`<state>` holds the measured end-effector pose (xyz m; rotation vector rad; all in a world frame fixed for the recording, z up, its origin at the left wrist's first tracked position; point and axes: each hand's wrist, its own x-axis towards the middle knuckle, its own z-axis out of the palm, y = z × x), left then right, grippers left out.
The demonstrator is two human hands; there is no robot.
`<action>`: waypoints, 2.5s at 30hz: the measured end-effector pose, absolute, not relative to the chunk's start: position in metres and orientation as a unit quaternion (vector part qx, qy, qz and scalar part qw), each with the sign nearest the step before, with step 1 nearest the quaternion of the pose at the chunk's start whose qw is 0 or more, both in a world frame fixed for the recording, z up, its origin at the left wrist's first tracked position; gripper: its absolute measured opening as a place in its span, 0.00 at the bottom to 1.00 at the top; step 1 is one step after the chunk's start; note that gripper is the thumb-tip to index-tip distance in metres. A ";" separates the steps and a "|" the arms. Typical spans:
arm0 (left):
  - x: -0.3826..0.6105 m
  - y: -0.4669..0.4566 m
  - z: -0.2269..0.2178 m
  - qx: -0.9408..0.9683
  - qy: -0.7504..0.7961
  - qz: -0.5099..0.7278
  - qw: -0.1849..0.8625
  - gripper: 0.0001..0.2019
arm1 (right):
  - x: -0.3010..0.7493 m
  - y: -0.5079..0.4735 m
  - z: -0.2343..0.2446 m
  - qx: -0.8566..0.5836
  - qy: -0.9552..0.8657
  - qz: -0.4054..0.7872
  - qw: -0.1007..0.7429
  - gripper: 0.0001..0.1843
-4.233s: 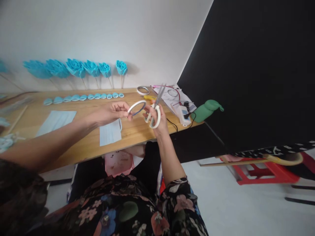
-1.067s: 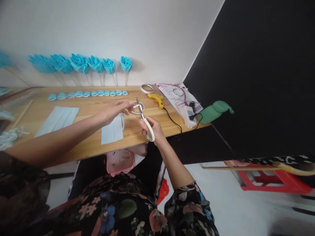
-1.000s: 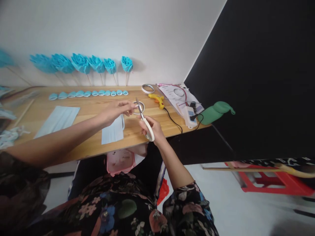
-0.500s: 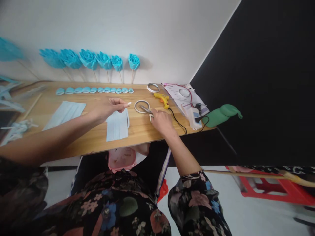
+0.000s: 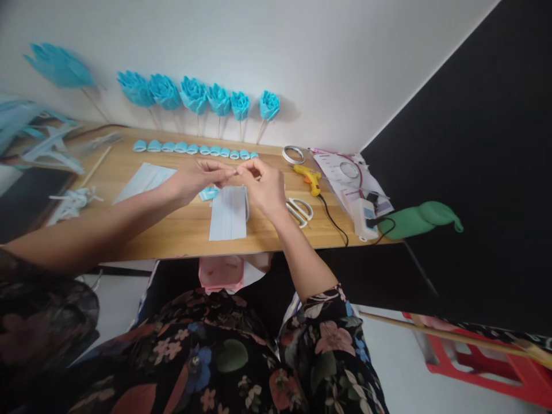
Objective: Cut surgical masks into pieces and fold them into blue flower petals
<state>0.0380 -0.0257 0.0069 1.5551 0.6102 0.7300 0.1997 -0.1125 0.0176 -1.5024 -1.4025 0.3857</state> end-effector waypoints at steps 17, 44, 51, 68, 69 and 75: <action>-0.015 0.008 -0.027 0.594 0.354 0.415 0.591 0.08 | 0.170 -0.045 -0.026 -0.589 -0.769 0.174 0.178 0.26; -0.015 0.003 -0.023 0.590 0.387 0.348 0.617 0.12 | 0.175 -0.047 -0.030 -0.551 -0.594 0.196 0.553 0.12; -0.013 0.000 -0.023 0.568 0.395 0.364 0.623 0.11 | 0.170 -0.053 -0.034 -0.552 -0.627 0.207 0.510 0.11; -0.011 -0.007 -0.023 0.609 0.365 0.360 0.605 0.15 | 0.164 -0.056 -0.028 -0.573 -0.648 0.140 0.482 0.05; -0.011 -0.007 -0.023 0.609 0.364 0.360 0.607 0.15 | 0.164 -0.056 -0.028 -0.573 -0.647 0.142 0.482 0.05; -0.011 -0.004 -0.030 0.607 0.347 0.360 0.617 0.14 | 0.164 -0.055 -0.028 -0.578 -0.650 0.138 0.473 0.06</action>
